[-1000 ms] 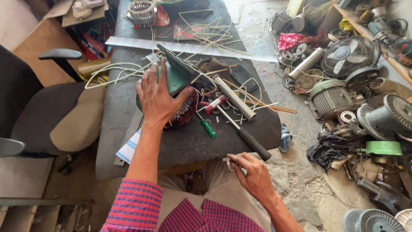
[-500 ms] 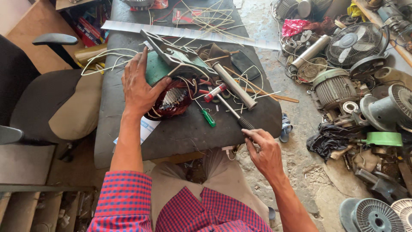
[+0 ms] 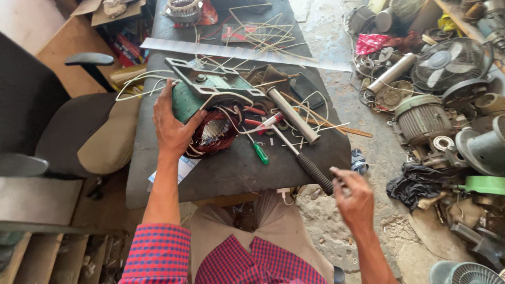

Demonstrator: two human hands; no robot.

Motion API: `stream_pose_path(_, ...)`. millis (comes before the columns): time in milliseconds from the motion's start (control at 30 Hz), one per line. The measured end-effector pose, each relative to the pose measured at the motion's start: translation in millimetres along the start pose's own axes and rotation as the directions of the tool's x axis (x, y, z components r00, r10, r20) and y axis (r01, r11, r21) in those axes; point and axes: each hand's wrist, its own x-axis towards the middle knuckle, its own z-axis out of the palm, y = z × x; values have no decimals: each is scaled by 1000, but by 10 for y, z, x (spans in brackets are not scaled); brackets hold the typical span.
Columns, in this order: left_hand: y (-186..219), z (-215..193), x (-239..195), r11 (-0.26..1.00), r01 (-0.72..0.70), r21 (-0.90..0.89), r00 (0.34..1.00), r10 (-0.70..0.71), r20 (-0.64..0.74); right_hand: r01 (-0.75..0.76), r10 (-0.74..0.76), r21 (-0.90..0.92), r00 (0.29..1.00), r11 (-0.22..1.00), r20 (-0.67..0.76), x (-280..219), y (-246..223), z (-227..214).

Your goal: The person works on a green electric motor stator, using a metal bar and hammer to tap the windings, then uses a wooden stick and hammer to adjust the coils. The person also uses a screwdriver to manipulate the internal components.

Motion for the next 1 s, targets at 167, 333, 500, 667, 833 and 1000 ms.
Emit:
stream_pose_path(167, 10, 13, -23, 999, -13, 48, 1000, 14, -21, 155, -162, -67, 981, 986, -103, 427, -53, -115)
stream_pose_path(333, 152, 148, 63, 986, 80, 146, 997, -79, -10, 293, -297, -63, 952, 954, -69, 618, -216, 33)
stream_pose_path(500, 315, 317, 195, 963, 107, 247, 993, -116, 22, 300, -318, -280, 948, 912, -21, 1048, -33, 265)
stream_pose_path(667, 342, 326, 209, 960, 124, 252, 990, -138, 38, 308, -367, -524, 930, 794, -9, 1554, 336, 384)
stream_pose_path(833, 249, 271, 182, 961, 147, 235, 987, -159, 35, 199, -92, -492, 968, 848, 232, 1709, 522, 296)
stream_pose_path(1000, 208, 254, 126, 965, 126, 230, 991, -134, 19, 193, -121, -370, 970, 909, 209, 1533, 452, 114)
